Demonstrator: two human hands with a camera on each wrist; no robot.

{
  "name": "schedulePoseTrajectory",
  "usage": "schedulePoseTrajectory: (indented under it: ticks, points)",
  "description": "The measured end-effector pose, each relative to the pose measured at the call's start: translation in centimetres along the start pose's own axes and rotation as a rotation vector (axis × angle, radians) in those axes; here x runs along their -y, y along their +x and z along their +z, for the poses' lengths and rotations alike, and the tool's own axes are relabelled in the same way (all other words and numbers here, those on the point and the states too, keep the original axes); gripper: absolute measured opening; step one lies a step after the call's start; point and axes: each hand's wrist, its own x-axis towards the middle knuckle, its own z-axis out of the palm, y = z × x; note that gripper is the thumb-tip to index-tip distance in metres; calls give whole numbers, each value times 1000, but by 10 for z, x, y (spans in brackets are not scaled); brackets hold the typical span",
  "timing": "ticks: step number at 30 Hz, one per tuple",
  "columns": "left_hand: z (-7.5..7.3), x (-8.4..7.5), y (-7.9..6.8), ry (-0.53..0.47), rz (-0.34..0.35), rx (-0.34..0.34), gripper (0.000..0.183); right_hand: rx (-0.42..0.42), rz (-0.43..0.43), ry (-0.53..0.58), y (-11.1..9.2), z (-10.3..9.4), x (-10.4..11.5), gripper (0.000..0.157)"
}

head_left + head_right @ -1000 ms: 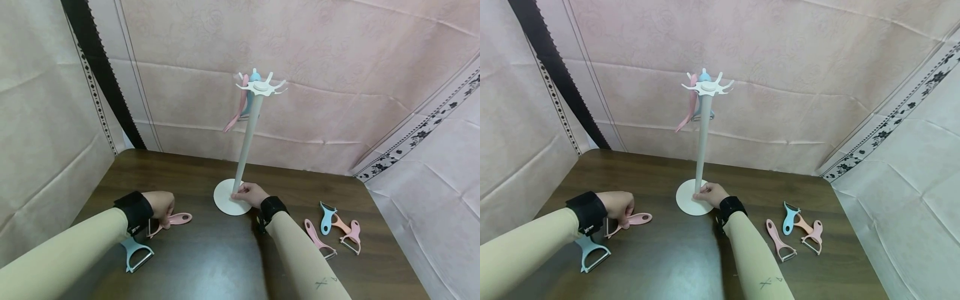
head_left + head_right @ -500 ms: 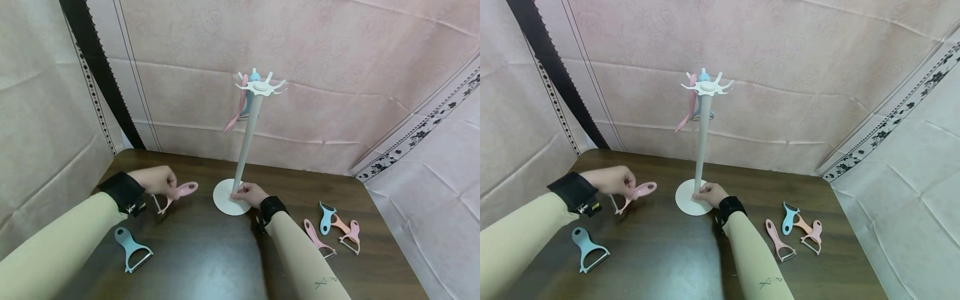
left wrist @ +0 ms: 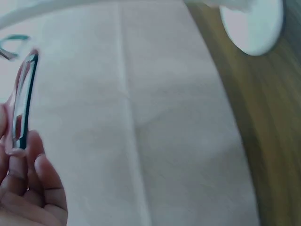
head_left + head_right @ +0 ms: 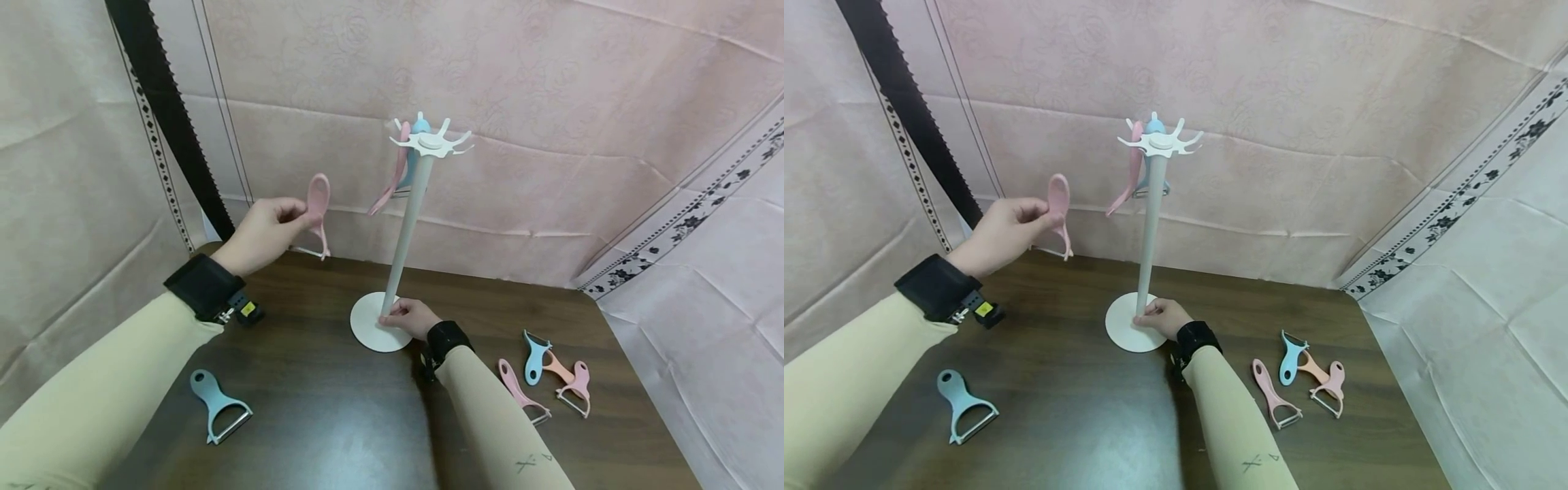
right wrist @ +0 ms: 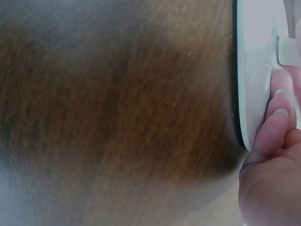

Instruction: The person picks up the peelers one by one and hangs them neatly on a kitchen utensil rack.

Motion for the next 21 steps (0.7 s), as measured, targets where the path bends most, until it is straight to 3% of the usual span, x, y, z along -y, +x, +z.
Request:
schedulePoseTrajectory:
  ticks: [6,13,21]
  points:
    - [8,-43,10,-140,79,-73,26,-1,13,9,0,0,0,25]
    - [12,-88,10,-167,155,-98,19,3,18,7,-2,-1,3,25]
    - [15,-85,18,-196,181,-113,25,5,13,6,-3,-2,3,25]
